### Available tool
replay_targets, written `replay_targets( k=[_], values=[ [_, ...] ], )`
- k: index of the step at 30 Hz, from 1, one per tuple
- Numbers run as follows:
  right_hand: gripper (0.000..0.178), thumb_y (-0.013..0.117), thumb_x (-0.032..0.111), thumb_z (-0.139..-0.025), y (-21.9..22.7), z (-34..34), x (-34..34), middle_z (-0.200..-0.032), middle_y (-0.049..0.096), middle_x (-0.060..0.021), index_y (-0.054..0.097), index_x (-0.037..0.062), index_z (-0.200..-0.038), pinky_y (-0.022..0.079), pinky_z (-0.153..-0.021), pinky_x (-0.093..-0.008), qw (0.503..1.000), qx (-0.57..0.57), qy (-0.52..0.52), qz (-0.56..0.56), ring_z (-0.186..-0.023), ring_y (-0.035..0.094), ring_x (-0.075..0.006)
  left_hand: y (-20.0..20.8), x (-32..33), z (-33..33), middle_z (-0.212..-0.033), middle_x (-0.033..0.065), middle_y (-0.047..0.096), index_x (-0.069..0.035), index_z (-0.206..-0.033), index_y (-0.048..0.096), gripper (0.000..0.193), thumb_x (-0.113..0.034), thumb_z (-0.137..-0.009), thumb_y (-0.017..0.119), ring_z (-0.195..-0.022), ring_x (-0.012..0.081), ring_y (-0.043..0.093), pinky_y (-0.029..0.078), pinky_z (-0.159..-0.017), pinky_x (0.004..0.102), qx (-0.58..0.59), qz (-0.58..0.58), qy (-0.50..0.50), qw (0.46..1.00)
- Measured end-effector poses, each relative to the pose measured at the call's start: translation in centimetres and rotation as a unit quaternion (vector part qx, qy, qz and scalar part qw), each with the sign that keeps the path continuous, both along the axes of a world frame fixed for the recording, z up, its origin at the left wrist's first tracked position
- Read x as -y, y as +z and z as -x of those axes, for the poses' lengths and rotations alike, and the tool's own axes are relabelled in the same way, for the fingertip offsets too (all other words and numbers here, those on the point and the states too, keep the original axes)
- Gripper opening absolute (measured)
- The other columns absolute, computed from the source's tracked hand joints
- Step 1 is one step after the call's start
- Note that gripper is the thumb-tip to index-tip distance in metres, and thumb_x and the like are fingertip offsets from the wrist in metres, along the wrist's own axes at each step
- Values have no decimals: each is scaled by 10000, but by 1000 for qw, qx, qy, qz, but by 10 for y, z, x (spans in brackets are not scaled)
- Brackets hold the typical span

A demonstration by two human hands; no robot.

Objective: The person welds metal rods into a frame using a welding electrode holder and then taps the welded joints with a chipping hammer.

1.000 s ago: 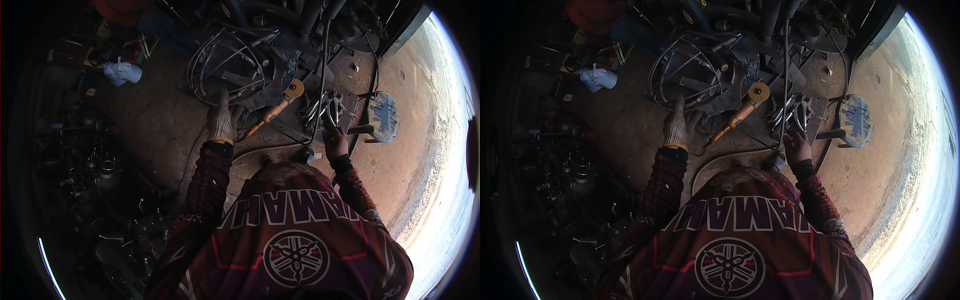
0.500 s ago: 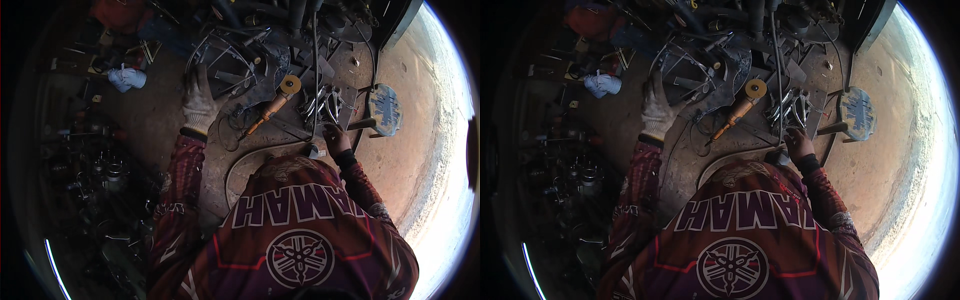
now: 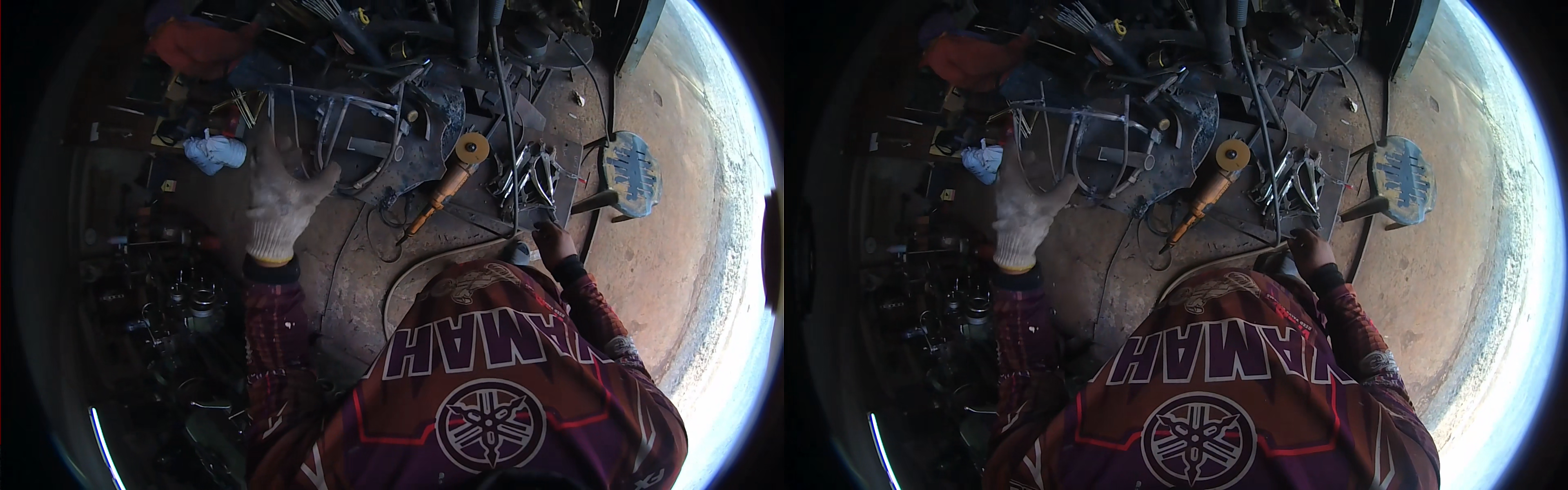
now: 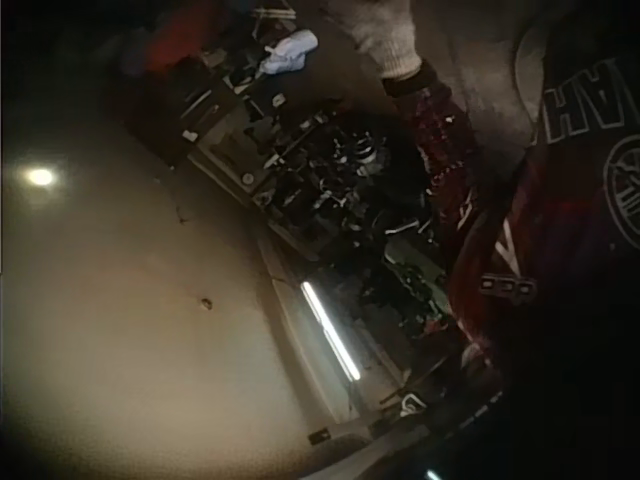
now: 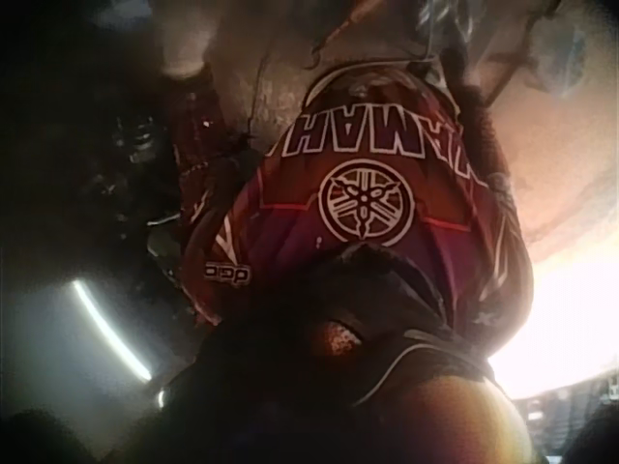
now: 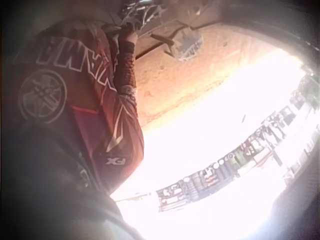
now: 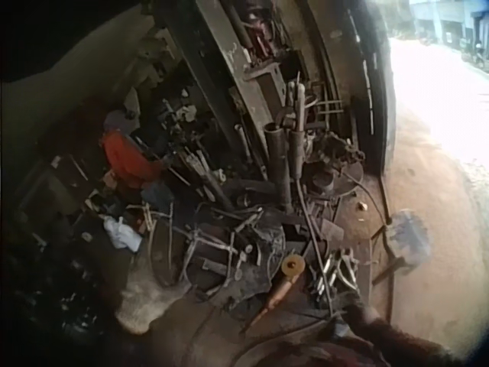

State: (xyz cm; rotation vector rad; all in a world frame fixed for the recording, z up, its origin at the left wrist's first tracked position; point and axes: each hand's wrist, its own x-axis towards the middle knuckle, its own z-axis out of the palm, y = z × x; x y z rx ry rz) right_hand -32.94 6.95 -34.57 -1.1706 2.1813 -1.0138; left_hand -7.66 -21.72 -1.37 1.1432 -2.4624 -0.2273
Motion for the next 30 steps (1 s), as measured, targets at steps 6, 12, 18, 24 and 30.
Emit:
replay_targets(
  k=[6,12,18,24,30],
  values=[
    [249,612,228,-879,-8,5,13,-965,668,-189,648,24,-1019,510,-783,-415,998,23,50,-21,-905,640,-370,23,-33,-10,-1109,112,558,2,-1376,360,753,-58,-727,736,-985,195,577,512,-821,337,-88,-158,-7,983],
    [263,611,244,-878,3,9,29,-972,663,-203,649,25,-1020,509,-783,-431,998,8,51,-46,-920,630,-385,24,-51,-10,-1170,86,541,-13,-1400,334,730,7,-768,700,-973,135,574,513,-800,279,-134,-213,-6,968],
    [266,629,228,-848,-11,6,17,-944,663,-208,655,20,-1010,504,-795,-433,997,47,48,-24,-910,632,-386,16,-53,-6,-1143,63,542,-20,-1399,340,681,41,-801,660,-973,124,566,503,-834,275,-187,-248,-66,948],
    [281,629,239,-847,-8,3,5,-965,668,-210,663,20,-1020,503,-824,-429,995,67,37,-66,-929,633,-386,16,-62,0,-1160,65,537,-24,-1406,327,671,49,-818,640,-992,123,563,507,-845,269,-180,-236,-55,953],
    [262,628,239,-849,-6,11,13,-934,665,-212,661,18,-986,501,-812,-437,995,60,44,-65,-927,631,-385,19,-72,7,-1144,71,516,-28,-1414,313,711,43,-798,662,-1000,136,555,515,-827,263,-197,-260,-49,944]
  ],
)
